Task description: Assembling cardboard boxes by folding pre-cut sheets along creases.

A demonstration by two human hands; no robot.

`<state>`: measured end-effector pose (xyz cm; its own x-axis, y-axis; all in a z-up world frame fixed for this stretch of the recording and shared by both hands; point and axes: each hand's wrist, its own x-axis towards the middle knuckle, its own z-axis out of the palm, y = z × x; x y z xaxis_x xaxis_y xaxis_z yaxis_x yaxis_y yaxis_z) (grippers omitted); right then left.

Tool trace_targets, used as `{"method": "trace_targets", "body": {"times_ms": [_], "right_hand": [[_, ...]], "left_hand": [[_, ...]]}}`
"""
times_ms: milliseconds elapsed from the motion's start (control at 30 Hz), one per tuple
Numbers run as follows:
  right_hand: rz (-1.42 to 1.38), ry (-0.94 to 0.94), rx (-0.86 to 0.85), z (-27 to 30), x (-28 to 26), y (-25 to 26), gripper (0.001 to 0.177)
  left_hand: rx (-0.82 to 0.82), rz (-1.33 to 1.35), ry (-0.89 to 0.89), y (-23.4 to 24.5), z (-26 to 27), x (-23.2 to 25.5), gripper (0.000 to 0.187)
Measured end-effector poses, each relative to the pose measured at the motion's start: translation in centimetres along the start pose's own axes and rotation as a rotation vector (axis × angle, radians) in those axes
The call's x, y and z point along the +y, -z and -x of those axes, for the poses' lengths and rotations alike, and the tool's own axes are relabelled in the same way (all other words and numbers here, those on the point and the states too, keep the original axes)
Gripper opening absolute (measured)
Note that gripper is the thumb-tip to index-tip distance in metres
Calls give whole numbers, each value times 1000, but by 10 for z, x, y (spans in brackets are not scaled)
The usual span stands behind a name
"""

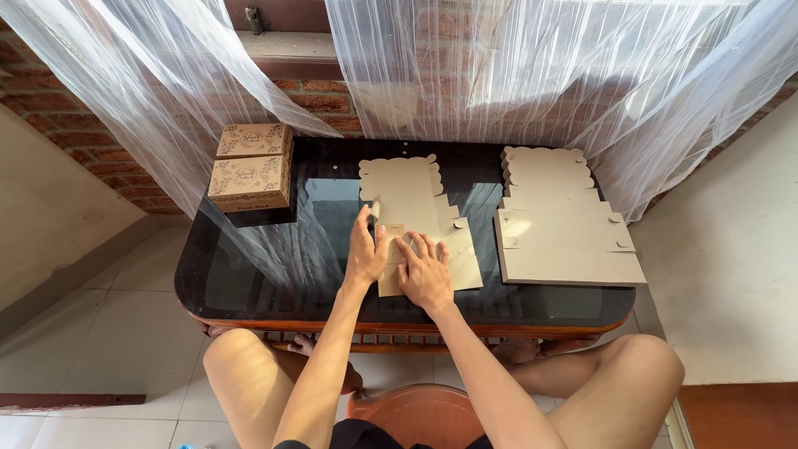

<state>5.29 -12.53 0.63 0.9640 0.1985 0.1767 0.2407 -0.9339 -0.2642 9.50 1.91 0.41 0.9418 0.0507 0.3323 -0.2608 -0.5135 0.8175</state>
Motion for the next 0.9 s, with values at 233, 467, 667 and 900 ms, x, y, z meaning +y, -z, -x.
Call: {"method": "trace_targets", "body": {"times_ms": [233, 467, 667, 900], "right_hand": [[10, 2, 5, 0, -1, 1, 52], [11, -3, -34, -2, 0, 2, 56], [-20, 0, -47, -1, -2, 11, 56], [-26, -12, -63, -2, -3, 12, 57]], "left_hand": [[-274, -268, -24, -4, -13, 1, 66], [-360, -523, -87, -15, -37, -24, 71], [-288, -454, -103, -26, -67, -63, 59], [47, -733, 12, -30, -62, -81, 73]]}}
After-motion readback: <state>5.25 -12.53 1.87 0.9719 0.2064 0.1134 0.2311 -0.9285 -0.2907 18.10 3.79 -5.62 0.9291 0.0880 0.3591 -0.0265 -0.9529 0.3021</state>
